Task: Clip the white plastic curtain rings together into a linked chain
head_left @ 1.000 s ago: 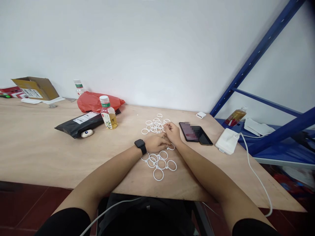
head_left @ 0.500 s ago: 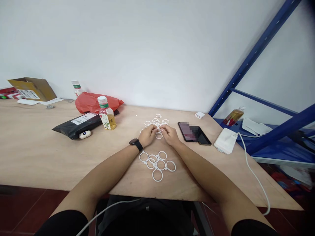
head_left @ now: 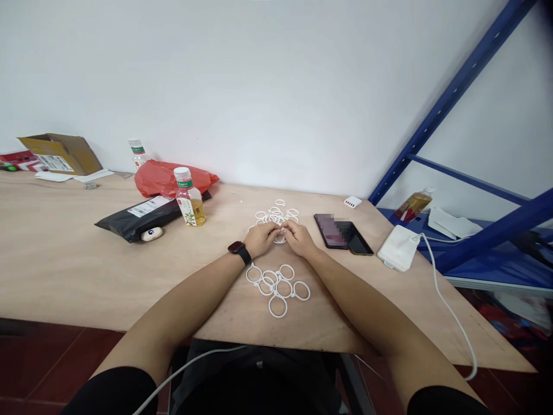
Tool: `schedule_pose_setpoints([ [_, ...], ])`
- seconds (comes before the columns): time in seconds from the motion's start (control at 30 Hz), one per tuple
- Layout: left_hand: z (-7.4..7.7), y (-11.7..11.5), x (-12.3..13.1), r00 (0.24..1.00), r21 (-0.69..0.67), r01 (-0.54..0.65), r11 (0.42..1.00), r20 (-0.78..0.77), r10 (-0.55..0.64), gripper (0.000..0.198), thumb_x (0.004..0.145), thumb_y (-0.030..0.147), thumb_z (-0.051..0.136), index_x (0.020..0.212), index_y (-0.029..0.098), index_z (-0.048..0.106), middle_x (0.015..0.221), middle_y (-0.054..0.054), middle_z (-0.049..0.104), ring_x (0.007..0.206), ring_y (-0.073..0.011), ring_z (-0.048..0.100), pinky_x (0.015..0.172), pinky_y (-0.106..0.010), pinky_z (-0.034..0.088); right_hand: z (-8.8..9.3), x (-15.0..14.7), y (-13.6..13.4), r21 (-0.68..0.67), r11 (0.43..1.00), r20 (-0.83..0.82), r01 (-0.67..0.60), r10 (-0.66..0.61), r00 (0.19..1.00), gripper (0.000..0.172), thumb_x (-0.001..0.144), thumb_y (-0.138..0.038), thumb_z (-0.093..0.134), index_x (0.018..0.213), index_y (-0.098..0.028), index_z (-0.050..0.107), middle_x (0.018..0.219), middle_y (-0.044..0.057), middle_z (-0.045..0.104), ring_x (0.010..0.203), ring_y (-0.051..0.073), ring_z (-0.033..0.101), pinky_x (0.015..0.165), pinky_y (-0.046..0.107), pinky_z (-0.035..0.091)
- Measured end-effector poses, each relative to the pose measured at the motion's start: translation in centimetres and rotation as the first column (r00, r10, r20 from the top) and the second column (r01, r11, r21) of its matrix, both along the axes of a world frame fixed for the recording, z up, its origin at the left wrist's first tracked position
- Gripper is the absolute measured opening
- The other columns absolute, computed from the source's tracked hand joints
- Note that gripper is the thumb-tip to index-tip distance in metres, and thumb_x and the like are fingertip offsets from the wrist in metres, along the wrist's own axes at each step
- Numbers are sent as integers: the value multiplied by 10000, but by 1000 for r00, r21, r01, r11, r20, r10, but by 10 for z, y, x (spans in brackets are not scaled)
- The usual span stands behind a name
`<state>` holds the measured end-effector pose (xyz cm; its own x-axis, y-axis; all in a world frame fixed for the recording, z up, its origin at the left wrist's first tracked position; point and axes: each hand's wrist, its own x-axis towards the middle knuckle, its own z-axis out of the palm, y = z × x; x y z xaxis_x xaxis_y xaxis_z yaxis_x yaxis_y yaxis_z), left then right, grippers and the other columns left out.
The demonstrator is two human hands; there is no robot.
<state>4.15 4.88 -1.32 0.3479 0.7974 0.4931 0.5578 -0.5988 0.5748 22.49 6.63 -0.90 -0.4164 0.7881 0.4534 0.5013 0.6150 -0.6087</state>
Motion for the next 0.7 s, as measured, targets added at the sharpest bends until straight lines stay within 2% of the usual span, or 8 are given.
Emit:
schedule_pose_setpoints([
  [0.23, 1, -1, 0, 999, 58, -7, 998, -42, 10, 189, 953, 253, 476, 995, 206, 655, 932, -36, 715, 859, -170, 648, 804, -287, 489, -3, -4, 0, 11, 999, -37, 40, -39, 999, 151, 796, -202, 478, 879, -207, 603, 725, -11, 637, 662, 154, 573, 650, 248, 401],
  [0.43, 3, -3, 1, 999, 99, 18, 995, -53, -13, 200, 959, 249, 468, 978, 208, 663, 981, -44, 719, 910, -180, 649, 850, -309, 490, -3, -3, 1, -1, 998, 22, -67, 67, 998, 172, 851, -241, 413, 808, -216, 578, 749, 3, 631, 727, 165, 571, 695, 252, 400],
  [0.7, 2, -5, 4, 993, 112, 19, 994, -122, -6, 214, 967, 281, 462, 1024, 222, 660, 1026, -50, 708, 969, -194, 631, 900, -338, 478, -3, -2, 3, 49, 999, 41, -15, 13, 999, 189, 797, -199, 388, 721, -220, 561, 695, 10, 610, 685, 172, 550, 679, 262, 393],
])
